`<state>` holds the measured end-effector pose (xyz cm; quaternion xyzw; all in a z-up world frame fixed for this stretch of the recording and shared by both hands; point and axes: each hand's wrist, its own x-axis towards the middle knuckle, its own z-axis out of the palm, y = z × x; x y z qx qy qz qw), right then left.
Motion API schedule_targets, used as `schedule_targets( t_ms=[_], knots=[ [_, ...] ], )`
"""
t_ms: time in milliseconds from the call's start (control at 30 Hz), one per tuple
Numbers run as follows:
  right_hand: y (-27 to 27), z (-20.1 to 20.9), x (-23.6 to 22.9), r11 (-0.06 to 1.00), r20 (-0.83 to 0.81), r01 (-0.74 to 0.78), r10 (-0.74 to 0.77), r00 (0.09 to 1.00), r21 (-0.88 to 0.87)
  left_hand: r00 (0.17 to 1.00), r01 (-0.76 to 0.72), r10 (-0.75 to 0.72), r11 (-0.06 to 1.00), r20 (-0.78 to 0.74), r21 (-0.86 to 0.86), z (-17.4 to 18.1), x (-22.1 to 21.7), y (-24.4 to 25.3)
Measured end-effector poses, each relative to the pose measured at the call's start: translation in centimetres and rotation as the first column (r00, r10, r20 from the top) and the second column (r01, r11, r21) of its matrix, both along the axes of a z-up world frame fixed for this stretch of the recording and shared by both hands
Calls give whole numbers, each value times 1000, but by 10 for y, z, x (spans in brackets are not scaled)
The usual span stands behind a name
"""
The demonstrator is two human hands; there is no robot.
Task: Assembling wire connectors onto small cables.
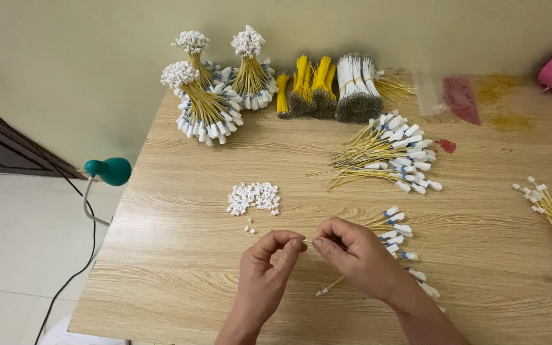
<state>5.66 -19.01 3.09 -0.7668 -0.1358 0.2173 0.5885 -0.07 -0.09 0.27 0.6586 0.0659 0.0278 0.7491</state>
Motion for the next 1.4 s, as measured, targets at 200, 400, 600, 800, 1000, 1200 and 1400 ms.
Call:
schedule_targets(
  t_ms=[200,400,600,800,1000,1200,1400],
  knots=[
    [6,7,-5,1000,128,-9,12,992,-27,998,-68,68,997,-12,20,-11,-2,-6],
    [8,6,-5,998,123,53,-49,991,-37,999,-30,31,991,13,-127,-14,0,-11],
    [7,-5,-3,997,109,70,-73,991,33,999,-31,33,985,8,-171,-21,0,-15],
    [10,0,-7,994,197,38,-18,980,-100,994,-87,98,981,58,-172,-30,-3,-18],
    [7,-12,-8,992,124,71,-58,991,-103,999,-53,53,998,6,-20,-30,2,17],
    [6,-22,-7,995,86,88,-84,993,-47,939,-29,283,635,-197,772,27,12,74],
    [11,-26,-6,998,1,53,-53,999,-44,956,-224,267,392,122,892,-2,19,64]
  ],
)
